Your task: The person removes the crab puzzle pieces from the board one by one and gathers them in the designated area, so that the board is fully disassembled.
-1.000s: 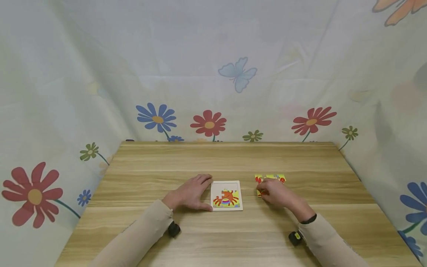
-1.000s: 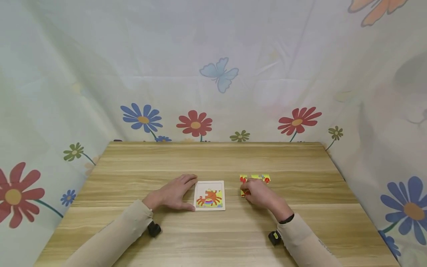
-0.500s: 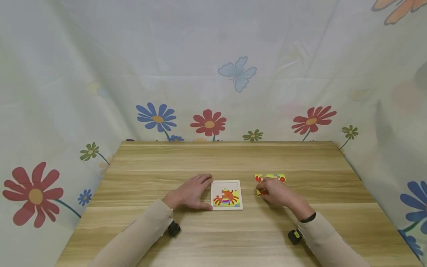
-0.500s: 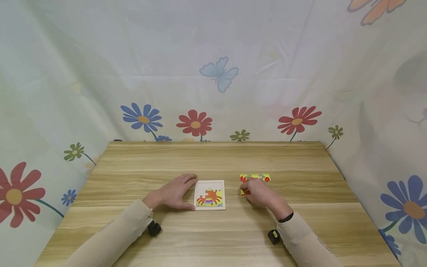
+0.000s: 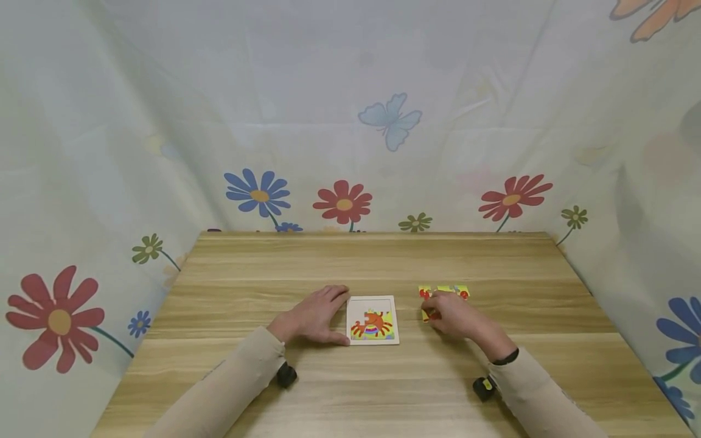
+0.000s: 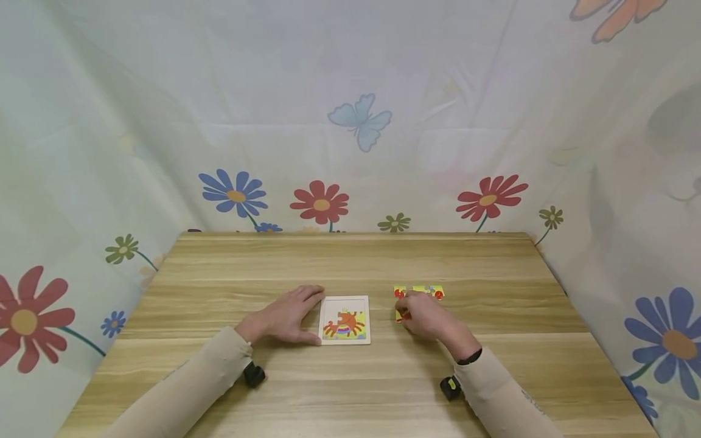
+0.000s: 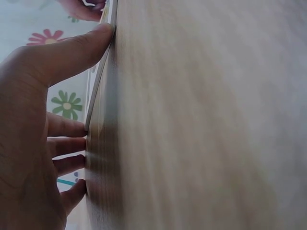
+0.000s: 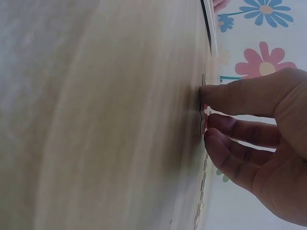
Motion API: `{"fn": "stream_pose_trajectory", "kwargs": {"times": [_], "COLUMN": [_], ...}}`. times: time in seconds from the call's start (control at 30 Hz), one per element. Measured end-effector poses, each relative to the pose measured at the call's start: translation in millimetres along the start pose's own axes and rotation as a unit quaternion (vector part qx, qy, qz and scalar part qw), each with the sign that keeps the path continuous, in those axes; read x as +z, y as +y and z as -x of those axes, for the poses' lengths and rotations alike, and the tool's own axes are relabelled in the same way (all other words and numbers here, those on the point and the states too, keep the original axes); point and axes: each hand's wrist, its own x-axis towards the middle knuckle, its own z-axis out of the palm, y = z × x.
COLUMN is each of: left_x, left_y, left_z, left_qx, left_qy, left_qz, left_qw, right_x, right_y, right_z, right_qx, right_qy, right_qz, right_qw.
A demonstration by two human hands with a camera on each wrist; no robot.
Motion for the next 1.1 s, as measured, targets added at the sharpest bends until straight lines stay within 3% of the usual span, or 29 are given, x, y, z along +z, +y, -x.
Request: {"fn": "stream_pose_trajectory", "kwargs": {"times": [0.43, 1.1], "left_x": [1.7, 2.1], "left_y": [-0.6, -1.4], "left_z": [-0.8, -0.9], "left_qx": [-0.007, -0.009], "left_qy": [-0.006, -0.010], "left_qz": [0.000, 0.000], "left_qw": [1.0000, 0.9999], "right_x": [-5.6, -7.4], "right_y": [-11.4, -43.6], "right_z": [-9.4, -37.2], "right_qx": [0.007, -0.035], "right_qy": [0.005, 0.015], "right_qz": [0.004, -0.018], "right_qw": [1.0000, 0.9991]}}
